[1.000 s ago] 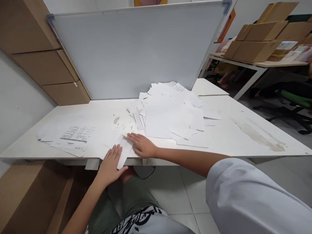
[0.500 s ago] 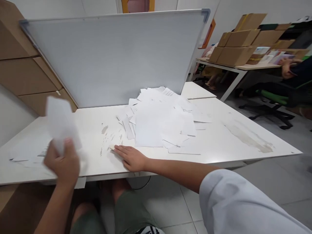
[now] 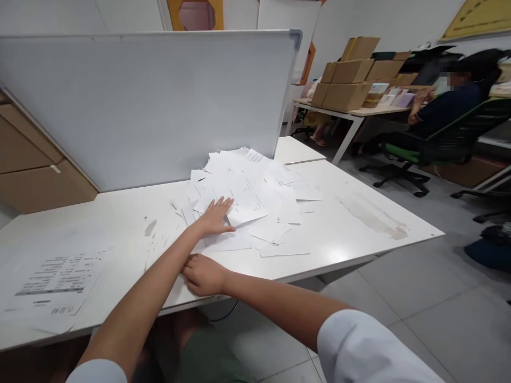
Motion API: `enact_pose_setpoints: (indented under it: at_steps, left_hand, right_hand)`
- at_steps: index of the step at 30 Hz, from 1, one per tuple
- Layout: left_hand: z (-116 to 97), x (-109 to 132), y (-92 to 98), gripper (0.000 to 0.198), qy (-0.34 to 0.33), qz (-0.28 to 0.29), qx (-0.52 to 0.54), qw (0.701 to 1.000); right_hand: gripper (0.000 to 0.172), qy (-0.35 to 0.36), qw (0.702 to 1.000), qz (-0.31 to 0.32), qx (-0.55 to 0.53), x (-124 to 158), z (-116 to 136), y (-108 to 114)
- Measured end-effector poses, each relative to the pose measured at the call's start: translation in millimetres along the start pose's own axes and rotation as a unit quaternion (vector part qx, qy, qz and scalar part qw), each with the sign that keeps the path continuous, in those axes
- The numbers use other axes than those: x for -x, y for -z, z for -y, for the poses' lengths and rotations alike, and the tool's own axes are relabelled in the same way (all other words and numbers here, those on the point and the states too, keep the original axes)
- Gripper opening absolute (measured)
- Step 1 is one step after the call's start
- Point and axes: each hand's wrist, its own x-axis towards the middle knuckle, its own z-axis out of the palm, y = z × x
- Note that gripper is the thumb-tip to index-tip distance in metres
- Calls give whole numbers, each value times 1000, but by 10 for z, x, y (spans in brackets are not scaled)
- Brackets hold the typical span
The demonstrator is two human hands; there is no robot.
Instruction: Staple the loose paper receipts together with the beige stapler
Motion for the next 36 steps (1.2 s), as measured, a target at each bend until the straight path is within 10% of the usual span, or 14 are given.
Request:
enact_pose_setpoints:
  at_steps: [5,9,13,17,23,28,36]
  left_hand:
    - [243,589,356,91,36,-15,-58,998]
    - [646,1583,568,73,234,-56,-89,966]
    - [927,2857,379,87,468,-26,-67,881]
    - [892,3628,28,97,551,7,-47,833]
    - [619,3650,-54,48,507,-53,-112,853]
    - [365,3356,66,42,463,-101,-176,863]
    - [-82,2992,-211,39,231,-100,-101,963]
  right_hand:
    - [67,2,998,-23,-60,94,90,62]
    - [74,-11,998,-7,-58,162,112,41]
    - [72,-15,999,-2,-36,206,133,-2]
    - [71,-19,1000,7,-20,226,172,-14]
    - [70,-20,1000,7,-5,231,211,-21]
    - [69,-14,1000,6,8,235,192,-43]
    - [74,21,1000,2,-19,233,137,3]
